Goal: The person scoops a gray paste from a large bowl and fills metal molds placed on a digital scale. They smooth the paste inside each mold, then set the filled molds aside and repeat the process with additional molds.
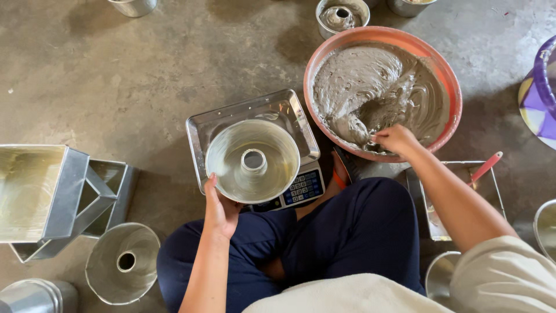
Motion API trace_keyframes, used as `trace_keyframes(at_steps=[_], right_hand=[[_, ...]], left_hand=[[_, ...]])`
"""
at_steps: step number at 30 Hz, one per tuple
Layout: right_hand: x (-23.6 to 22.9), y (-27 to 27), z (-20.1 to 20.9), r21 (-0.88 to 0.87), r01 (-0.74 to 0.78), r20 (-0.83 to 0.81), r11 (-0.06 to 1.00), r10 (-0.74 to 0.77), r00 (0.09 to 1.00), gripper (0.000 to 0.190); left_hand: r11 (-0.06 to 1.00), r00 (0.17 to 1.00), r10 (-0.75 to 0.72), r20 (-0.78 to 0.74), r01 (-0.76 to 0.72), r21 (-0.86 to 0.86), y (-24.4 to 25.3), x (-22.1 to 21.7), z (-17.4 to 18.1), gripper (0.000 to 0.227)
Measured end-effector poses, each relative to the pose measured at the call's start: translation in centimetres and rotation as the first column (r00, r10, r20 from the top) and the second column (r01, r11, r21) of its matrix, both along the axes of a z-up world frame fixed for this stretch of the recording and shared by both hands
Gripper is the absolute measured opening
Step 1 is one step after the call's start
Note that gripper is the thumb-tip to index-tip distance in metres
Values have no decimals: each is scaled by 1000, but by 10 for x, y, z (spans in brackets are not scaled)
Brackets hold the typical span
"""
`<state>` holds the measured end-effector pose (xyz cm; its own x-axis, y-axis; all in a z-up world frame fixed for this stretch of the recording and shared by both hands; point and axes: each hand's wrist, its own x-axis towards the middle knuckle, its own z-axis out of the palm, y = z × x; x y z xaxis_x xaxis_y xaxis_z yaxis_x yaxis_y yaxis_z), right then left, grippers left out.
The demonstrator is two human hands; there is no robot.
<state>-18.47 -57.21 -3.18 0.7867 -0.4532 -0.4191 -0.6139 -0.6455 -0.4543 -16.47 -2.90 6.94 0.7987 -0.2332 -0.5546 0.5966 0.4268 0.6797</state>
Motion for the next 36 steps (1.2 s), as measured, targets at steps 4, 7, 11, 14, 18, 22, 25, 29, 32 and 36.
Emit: trace_keyframes(at_steps=[4, 7, 11, 14, 18, 22, 25, 29, 32, 36], right_hand=[[19, 28, -10, 410, 271, 56, 871, -320, 946, 37], [39, 53, 3, 620, 206, 216, 757, -418, 882, 31], [48, 83, 71, 586, 233, 384, 776, -519, 763, 28], [30, 103, 142, 225, -113, 784, 968, -111, 610, 26], [3, 129, 226, -470, -151, 740, 869, 482, 469, 15], [-11, 147, 274, -920, -26, 346, 391, 842, 414, 8], [-16, 148, 291, -968, 3, 234, 251, 900, 368, 5], [-17, 141, 295, -986, 2, 156, 164, 936, 315, 21], [-9, 144, 284, -996, -71, 35, 57, 956, 290, 29], [1, 159, 261, -986, -131, 76, 107, 973, 220, 31]], left_hand=[[999, 1000, -18, 14, 17, 41, -3, 4, -16, 85], [1000, 999, -7, -34, 7, 5, -16, 7, -23, 80], [991, 992, -128, -22, 127, -33, -46, 11, -21, 77], [976, 976, -219, -3, 219, 2, -80, 13, -14, 77], [957, 957, -289, -6, 289, 9, -115, 16, 1, 79], [953, 955, -295, 41, 297, -55, -117, 11, 18, 81], [949, 951, -310, 7, 310, -53, -107, 7, 30, 80], [951, 948, -310, 74, 310, 10, -92, 6, 45, 82], [939, 938, -299, 177, 257, 227, -88, 1, 53, 88], [939, 926, -241, 291, 146, 313, -101, -13, 54, 101]])
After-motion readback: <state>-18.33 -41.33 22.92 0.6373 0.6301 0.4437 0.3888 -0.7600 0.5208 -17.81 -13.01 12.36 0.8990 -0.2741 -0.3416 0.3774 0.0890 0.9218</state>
